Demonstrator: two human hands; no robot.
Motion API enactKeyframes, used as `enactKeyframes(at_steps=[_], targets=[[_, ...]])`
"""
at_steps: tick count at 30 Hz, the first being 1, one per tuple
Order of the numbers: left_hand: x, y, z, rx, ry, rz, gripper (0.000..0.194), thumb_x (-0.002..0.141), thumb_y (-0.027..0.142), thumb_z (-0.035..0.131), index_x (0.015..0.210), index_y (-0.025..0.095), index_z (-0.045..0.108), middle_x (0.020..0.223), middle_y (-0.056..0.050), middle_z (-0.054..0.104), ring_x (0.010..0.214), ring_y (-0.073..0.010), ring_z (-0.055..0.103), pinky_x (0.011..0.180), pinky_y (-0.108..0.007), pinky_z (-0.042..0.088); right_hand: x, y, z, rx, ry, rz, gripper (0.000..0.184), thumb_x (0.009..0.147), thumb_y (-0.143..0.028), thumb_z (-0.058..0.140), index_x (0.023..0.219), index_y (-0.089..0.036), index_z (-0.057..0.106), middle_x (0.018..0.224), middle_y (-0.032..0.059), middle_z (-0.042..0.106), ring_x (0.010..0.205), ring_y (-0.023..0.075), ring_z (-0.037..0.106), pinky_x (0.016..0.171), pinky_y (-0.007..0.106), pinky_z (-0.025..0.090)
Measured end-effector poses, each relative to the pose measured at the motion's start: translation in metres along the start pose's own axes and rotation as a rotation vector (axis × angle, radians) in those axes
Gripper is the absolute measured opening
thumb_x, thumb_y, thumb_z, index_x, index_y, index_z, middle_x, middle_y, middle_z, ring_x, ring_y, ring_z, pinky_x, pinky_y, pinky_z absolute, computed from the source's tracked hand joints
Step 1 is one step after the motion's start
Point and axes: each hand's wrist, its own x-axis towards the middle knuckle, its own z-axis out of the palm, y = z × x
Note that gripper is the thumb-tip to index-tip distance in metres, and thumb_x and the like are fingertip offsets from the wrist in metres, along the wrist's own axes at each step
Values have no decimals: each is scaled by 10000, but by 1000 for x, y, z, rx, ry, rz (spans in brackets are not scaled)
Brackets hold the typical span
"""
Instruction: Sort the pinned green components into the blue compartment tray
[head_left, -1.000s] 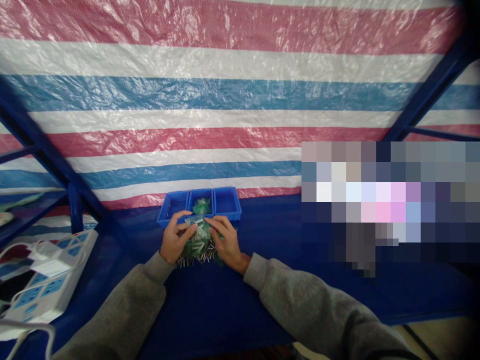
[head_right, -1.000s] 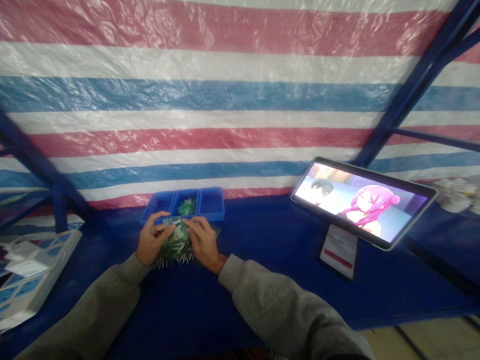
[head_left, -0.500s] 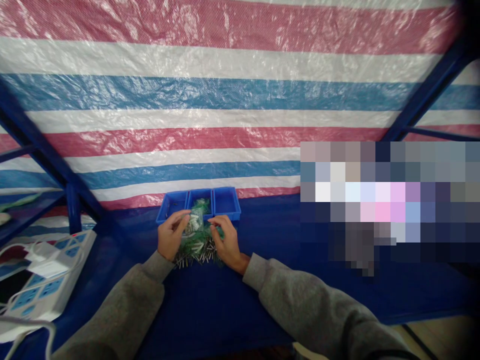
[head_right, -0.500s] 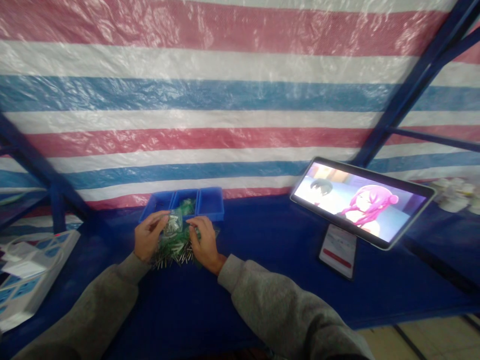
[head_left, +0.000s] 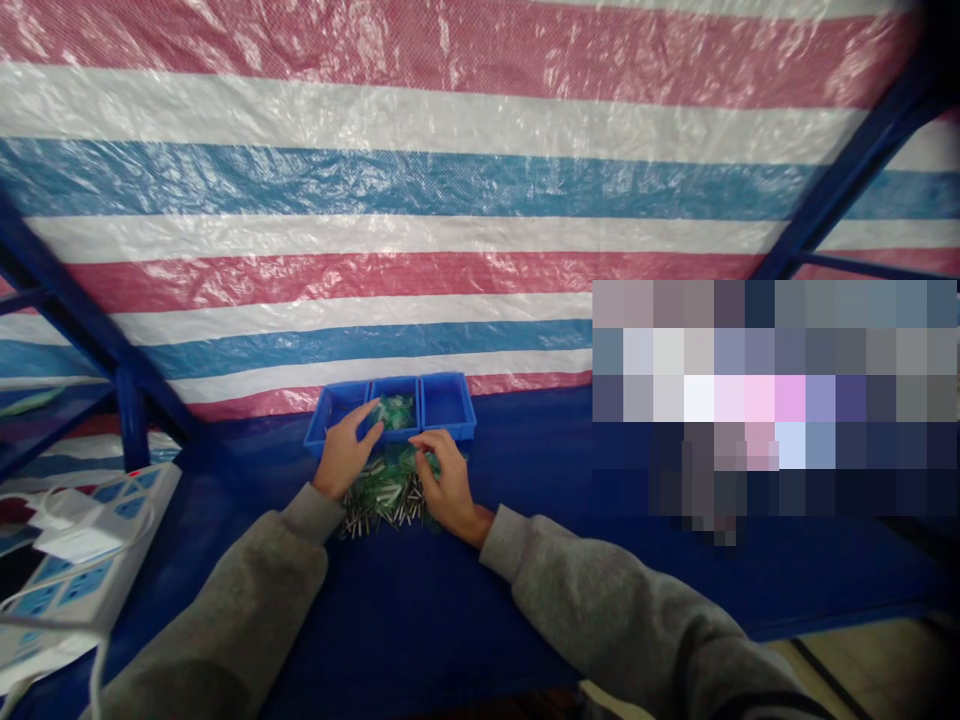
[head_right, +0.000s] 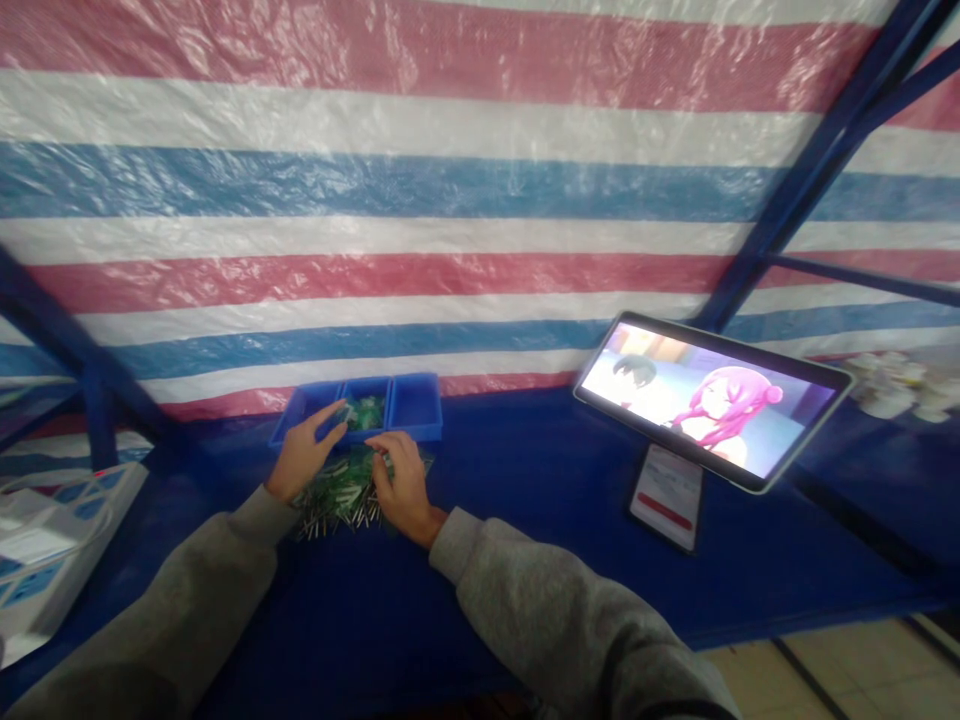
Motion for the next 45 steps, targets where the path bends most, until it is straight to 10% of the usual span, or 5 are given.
enactKeyframes(at_steps=[15,25,35,45], targets=[[-23,8,-1,318,-244,278,609,855,457,458,1395,235,282,1357,-77,459,1344,-256,245,1095,-518,102,0,-1,0,1,1,-9,250,847,-114,424,1023,-199,578,972,69,585,961,185,536,866,337,426],[-24,17,-16,207,-168,378,229,882,277,434,966,217,638,983,-59,649,974,-209,553,902,-369,378,8,-3,-2,-92,17,29,254,822,-86,440,999,-193,586,917,46,592,889,178,535,808,320,404],[-36,9,-18,230,-156,367,197,883,264,451,919,197,633,905,-43,671,867,-178,593,808,-318,418,16,2,-7,-517,-473,65,128,730,-163,626,853,-197,639,888,31,577,891,186,511,779,303,351],[-37,5,-16,242,-142,373,227,887,293,439,923,198,643,896,-43,683,851,-173,606,805,-317,431,5,-8,-7,-706,-553,7,157,750,-192,581,905,-183,605,908,55,555,909,202,468,789,326,308]])
